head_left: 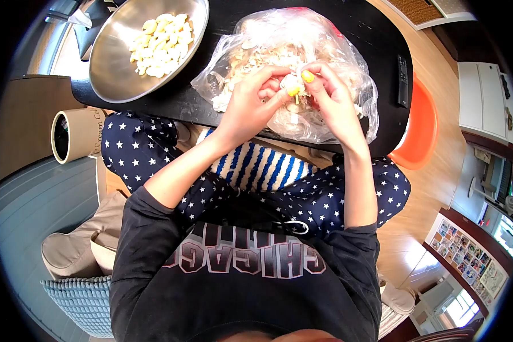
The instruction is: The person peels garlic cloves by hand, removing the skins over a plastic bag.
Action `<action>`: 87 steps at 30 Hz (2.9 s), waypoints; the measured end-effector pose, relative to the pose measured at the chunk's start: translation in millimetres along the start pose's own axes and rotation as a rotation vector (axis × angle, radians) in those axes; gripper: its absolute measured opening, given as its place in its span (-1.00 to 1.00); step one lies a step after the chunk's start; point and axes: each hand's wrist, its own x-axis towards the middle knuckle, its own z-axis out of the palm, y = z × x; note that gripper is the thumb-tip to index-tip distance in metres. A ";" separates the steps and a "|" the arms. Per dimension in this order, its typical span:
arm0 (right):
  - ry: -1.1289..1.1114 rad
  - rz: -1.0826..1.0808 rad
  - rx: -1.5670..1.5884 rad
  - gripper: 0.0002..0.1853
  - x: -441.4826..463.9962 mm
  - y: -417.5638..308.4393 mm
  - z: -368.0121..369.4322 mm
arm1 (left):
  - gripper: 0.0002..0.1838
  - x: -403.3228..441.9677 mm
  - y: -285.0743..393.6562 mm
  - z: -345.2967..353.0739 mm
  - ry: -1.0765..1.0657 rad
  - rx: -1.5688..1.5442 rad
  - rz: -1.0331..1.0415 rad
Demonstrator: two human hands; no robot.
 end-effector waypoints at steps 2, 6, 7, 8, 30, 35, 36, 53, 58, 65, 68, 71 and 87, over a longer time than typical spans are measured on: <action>0.073 -0.093 -0.127 -0.80 0.0 8.4 9.3 | -0.69 0.2 1.9 0.3 -0.010 -0.087 -0.043; 0.260 -0.335 -0.375 -0.86 -3.0 8.1 27.0 | -0.73 1.2 4.9 -2.0 -0.017 0.008 -0.052; 0.261 -0.335 -0.374 -0.86 -3.7 6.7 28.0 | -0.74 1.4 5.5 -2.5 -0.034 0.020 -0.087; 0.254 -0.323 -0.352 -0.87 -4.3 4.9 28.5 | -0.74 1.6 4.2 -2.7 -0.035 0.021 -0.087; 0.177 -0.264 -0.203 -0.76 -1.3 16.5 27.3 | -0.81 5.8 -1.2 -7.8 -0.029 -0.250 -0.179; 0.135 -0.167 0.061 -0.75 -1.0 11.4 22.5 | -0.74 5.7 2.2 -11.8 -0.045 -0.350 -0.226; 0.123 -0.148 0.088 -0.75 -0.8 10.8 21.3 | -0.73 6.5 5.0 -12.1 -0.058 -0.292 -0.213; 0.150 -0.227 -0.104 -0.59 -4.1 12.4 19.0 | -0.72 11.8 4.9 -17.0 -0.003 -0.143 -0.158; 0.278 -0.124 -0.684 -0.78 -14.2 -32.5 -31.4 | -0.66 13.8 11.6 -22.5 0.048 -0.182 -0.103; 0.028 -0.143 -0.855 -0.83 -12.1 5.1 -35.6 | -0.66 7.3 3.9 -14.1 -0.032 0.016 -0.008; 0.018 -0.104 -1.049 -0.81 -15.8 7.8 -36.2 | -0.66 5.8 16.5 -8.9 -0.085 0.511 0.268; 0.031 -0.053 -1.195 -0.78 -17.3 8.7 -40.6 | -0.64 3.0 15.4 -4.4 -0.108 0.501 0.241; 0.171 -0.187 -0.757 -0.65 -10.4 -17.7 -34.1 | -0.57 -1.3 -3.6 5.5 -0.135 0.552 0.280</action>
